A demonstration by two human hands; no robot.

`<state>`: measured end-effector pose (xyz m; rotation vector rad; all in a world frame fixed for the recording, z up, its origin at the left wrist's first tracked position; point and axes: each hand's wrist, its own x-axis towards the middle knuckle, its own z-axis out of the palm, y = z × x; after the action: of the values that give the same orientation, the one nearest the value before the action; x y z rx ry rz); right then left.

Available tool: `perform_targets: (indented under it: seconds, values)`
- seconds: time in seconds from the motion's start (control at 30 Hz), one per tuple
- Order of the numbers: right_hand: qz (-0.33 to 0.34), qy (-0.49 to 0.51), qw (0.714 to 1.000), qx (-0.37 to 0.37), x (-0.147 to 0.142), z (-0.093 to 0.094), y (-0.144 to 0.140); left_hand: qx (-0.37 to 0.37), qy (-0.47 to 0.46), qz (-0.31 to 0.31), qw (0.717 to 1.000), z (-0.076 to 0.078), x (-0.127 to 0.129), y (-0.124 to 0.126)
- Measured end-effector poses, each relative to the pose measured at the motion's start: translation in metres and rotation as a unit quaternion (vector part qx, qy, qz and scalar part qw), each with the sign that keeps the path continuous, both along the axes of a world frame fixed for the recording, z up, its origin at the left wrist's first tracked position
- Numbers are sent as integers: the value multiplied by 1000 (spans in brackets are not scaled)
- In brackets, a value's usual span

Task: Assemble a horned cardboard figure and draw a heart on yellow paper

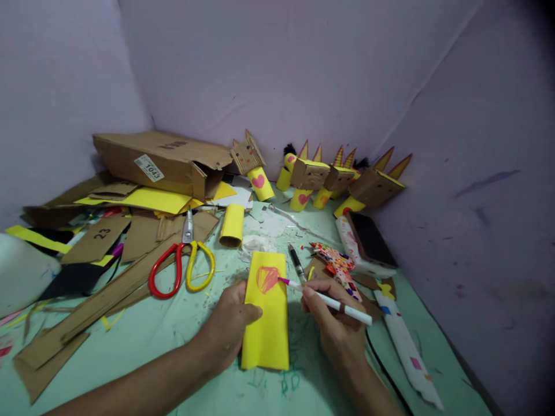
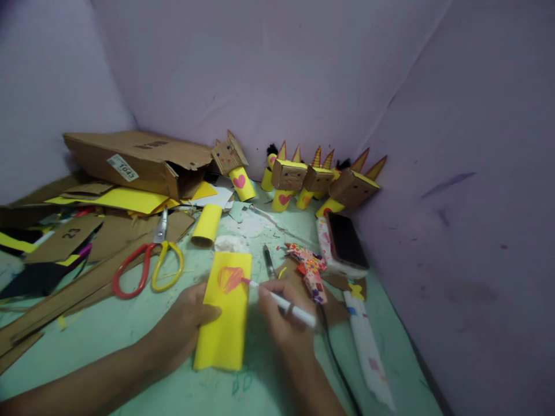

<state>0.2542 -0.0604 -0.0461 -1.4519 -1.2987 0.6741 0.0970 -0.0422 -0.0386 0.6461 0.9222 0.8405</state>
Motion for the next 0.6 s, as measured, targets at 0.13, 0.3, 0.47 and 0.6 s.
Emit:
perform_targets:
  seconds: [0.13,0.3,0.47,0.6]
  values:
    - [3,29,1000,-10,-6,0,-2,0,-8,-1,1000,0,0,-1]
    - [9,49,999,-11,-12,-1,-5,6,-9,3,1000,0,-1,-3]
    - [33,25,999,-12,-14,-4,-6,-1,-6,2,1000,2,0,-1]
    - [39,24,999,-26,-15,-3,-6,-6,-7,6,1000,3,1,0]
